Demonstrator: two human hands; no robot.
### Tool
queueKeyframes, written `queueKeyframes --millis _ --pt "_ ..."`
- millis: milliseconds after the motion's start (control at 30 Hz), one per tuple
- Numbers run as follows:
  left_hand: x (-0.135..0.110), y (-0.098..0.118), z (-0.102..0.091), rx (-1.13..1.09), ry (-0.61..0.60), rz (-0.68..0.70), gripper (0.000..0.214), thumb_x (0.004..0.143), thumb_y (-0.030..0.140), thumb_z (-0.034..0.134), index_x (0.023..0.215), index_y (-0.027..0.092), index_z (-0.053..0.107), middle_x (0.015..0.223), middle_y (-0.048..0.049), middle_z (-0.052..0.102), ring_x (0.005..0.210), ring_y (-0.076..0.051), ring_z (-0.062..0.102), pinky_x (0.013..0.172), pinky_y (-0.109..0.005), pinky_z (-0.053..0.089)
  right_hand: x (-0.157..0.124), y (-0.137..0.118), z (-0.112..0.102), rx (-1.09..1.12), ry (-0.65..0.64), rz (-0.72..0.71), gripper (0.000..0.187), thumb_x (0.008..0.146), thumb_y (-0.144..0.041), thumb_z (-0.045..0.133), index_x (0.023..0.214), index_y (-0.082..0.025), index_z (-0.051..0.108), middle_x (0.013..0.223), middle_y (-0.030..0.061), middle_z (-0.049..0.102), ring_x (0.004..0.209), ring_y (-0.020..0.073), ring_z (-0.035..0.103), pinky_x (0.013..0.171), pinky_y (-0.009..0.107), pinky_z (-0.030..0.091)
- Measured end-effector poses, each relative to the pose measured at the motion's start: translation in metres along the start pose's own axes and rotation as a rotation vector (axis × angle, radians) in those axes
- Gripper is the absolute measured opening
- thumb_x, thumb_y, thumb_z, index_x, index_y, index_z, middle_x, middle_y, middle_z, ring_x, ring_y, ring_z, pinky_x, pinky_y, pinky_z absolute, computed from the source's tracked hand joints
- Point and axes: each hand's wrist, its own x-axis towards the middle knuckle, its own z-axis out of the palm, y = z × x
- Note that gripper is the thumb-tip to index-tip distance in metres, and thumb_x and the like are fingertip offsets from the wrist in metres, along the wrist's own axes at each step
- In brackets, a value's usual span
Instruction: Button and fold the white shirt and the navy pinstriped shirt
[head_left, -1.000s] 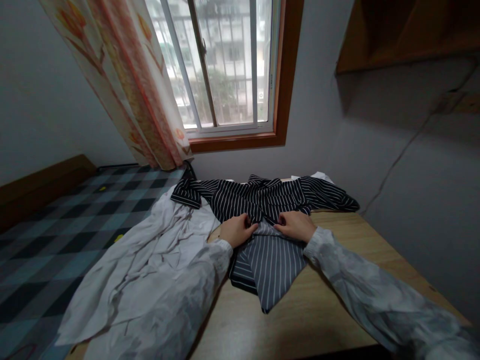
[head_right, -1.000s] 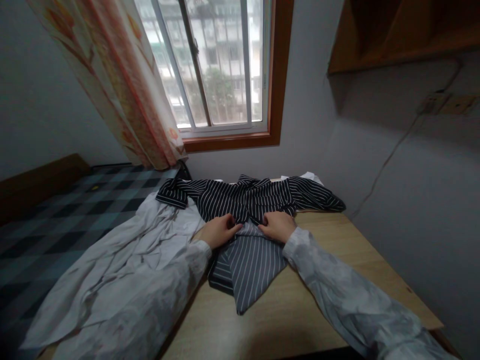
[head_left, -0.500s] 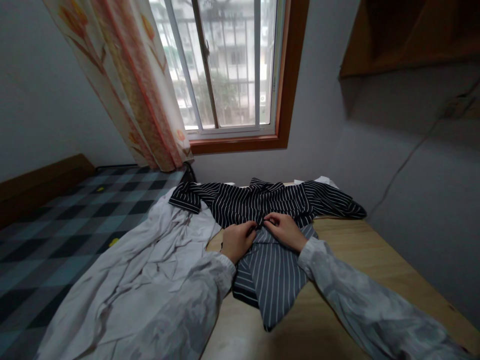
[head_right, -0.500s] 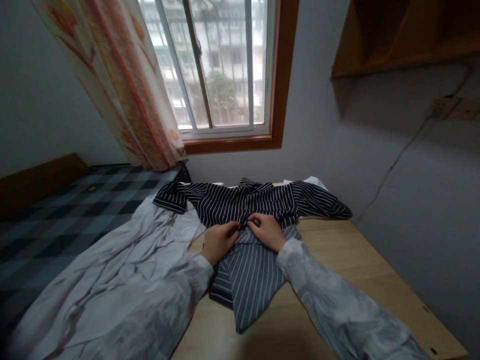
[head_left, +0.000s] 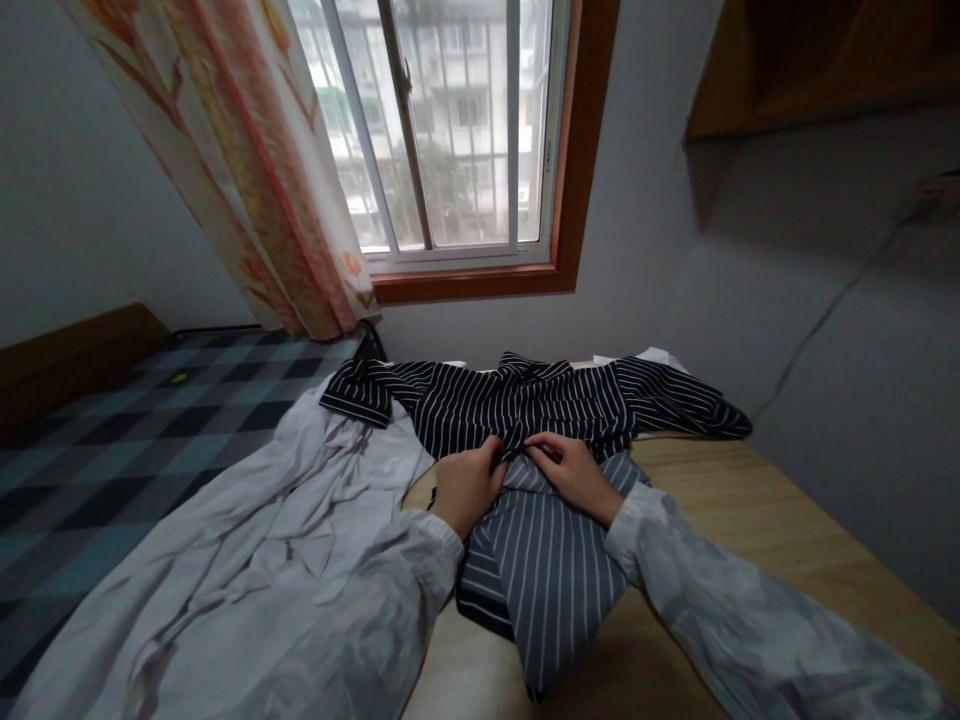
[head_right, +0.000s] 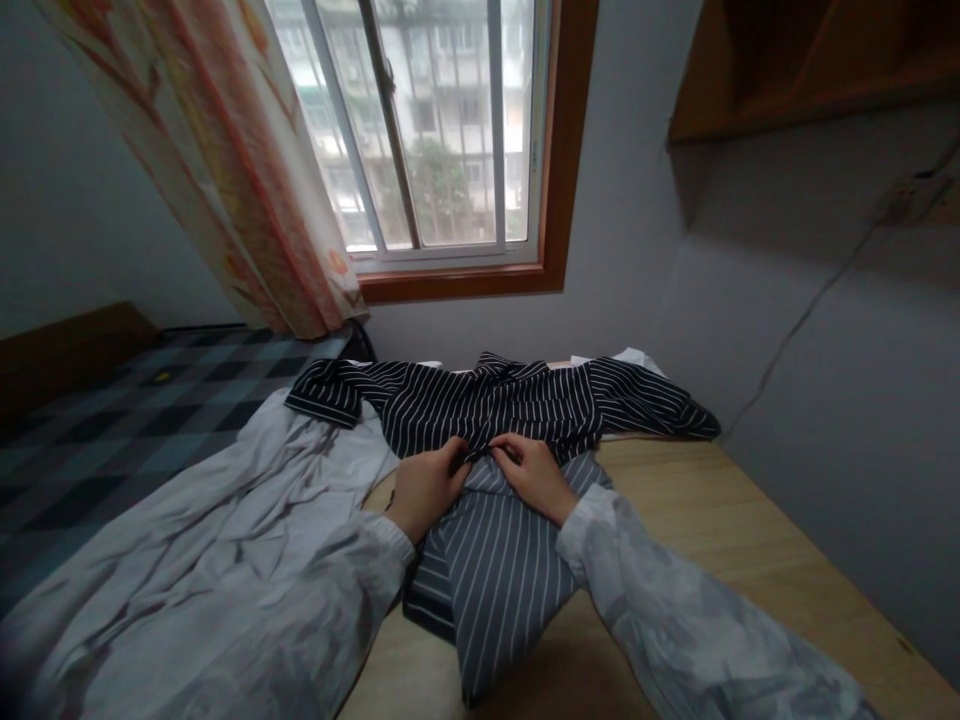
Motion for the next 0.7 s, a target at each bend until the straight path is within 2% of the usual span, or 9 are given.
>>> queueKeyframes --millis 67,200,400,533,700 --pt "-0.001 0.001 0.0 0.0 -0.002 0.024 0.031 0.106 0.042 0.058 0.13 0.028 0.074 0.102 -0.0089 0.083 0.095 -0.028 0.079 0.081 -0.034 0.048 0.0 0.0 0.0 0.023 -0.016 -0.003 0.023 0.101 -0.038 0.064 0.109 -0.022 0.079 0.105 0.0061 0.083 0.097 0.0239 0.077 0.091 0.037 0.057" --pt "-0.004 0.004 -0.001 -0.028 0.003 0.087 0.032 0.107 0.039 0.057 0.131 0.029 0.076 0.112 -0.0084 0.084 0.099 -0.028 0.079 0.087 -0.036 0.051 0.0 -0.001 -0.001 0.024 -0.024 -0.018 0.023 0.1 -0.038 0.065 0.11 -0.022 0.079 0.108 0.0071 0.083 0.101 0.025 0.078 0.095 0.039 0.058" --pt "-0.006 0.006 0.001 -0.123 0.053 0.124 0.034 0.105 0.033 0.062 0.135 0.028 0.076 0.122 -0.0066 0.083 0.107 -0.027 0.078 0.096 -0.037 0.053 0.0 -0.002 -0.001 0.006 0.023 -0.052 0.024 0.1 -0.036 0.064 0.11 -0.021 0.08 0.107 0.0075 0.083 0.1 0.0246 0.078 0.096 0.039 0.058" --pt "-0.007 0.005 0.002 -0.155 0.079 0.145 0.033 0.104 0.029 0.062 0.134 0.027 0.077 0.127 -0.006 0.081 0.109 -0.025 0.077 0.098 -0.036 0.054 -0.002 -0.006 -0.001 -0.043 0.075 -0.069 0.024 0.1 -0.036 0.063 0.11 -0.021 0.08 0.105 0.0072 0.083 0.095 0.024 0.077 0.091 0.037 0.058" --pt "-0.007 0.004 0.002 -0.16 0.087 0.17 0.033 0.104 0.027 0.062 0.133 0.026 0.077 0.125 -0.0065 0.081 0.107 -0.025 0.077 0.096 -0.035 0.055 -0.003 -0.011 -0.002 -0.124 -0.003 -0.081 0.022 0.101 -0.033 0.063 0.109 -0.024 0.081 0.106 0.006 0.084 0.097 0.0246 0.077 0.091 0.037 0.056"
